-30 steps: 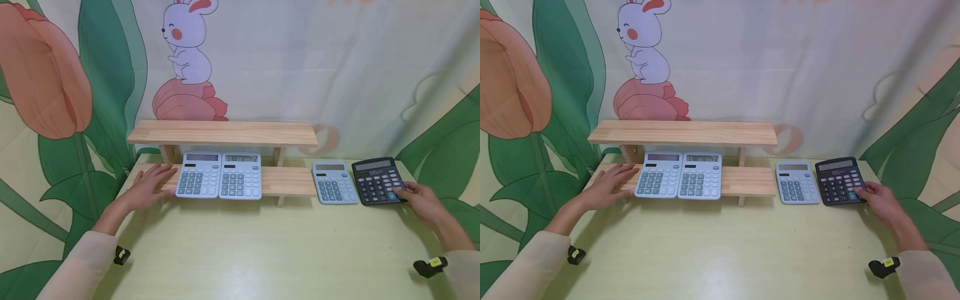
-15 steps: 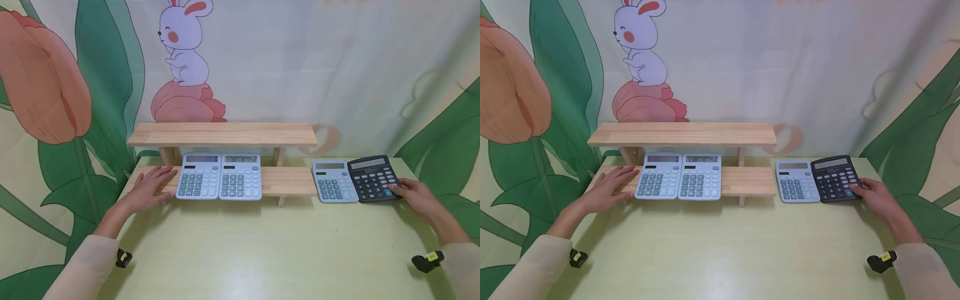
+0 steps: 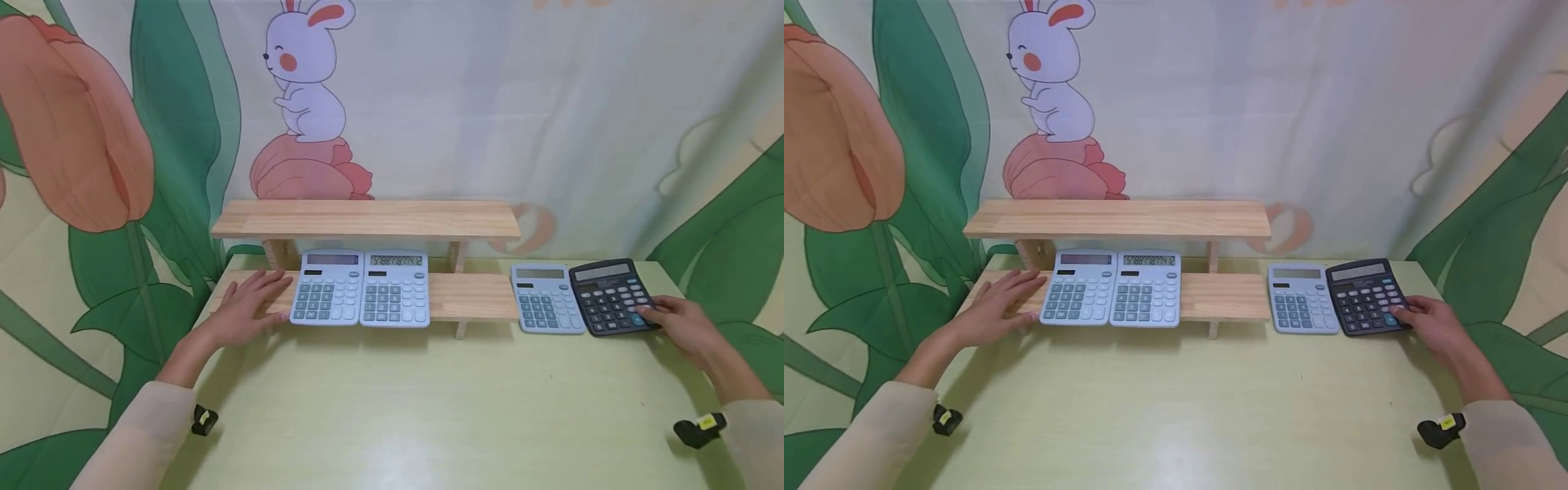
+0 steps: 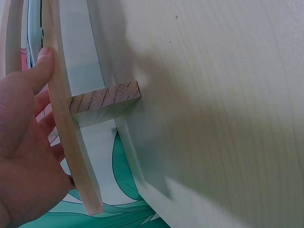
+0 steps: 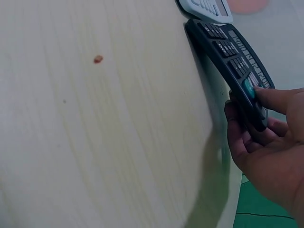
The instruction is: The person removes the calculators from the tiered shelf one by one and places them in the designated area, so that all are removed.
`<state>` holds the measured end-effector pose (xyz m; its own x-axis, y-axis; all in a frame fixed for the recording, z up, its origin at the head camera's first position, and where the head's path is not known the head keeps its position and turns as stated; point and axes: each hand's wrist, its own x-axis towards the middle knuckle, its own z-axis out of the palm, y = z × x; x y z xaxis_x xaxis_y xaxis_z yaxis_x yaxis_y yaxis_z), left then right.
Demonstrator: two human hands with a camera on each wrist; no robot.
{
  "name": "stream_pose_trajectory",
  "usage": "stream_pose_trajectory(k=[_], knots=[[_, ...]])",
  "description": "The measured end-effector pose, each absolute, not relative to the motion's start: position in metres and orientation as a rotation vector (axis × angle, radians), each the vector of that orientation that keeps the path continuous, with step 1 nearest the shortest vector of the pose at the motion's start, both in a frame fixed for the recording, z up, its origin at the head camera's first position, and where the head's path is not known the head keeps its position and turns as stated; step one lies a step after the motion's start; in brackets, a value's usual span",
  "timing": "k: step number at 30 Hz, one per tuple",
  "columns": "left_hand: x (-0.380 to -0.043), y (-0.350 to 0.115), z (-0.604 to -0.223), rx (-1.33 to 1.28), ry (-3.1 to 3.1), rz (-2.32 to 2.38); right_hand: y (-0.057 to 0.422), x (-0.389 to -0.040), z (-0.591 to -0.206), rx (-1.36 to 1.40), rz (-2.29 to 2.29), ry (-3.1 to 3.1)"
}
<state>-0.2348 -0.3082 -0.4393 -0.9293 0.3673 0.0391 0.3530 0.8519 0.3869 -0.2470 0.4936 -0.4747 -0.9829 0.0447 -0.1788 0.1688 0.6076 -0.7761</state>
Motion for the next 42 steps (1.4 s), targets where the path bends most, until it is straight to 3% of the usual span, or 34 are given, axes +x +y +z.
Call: stream_pose_trajectory(k=[13,42], knots=[[-0.235,-0.307,-0.44,0.574,2.984,0.618,0.506,-0.247,-0.483,0.364,-1.265,2.729],[-0.235,-0.307,-0.438,0.582,2.981,0.622,0.492,-0.24,-0.484,0.375,-1.031,2.971]])
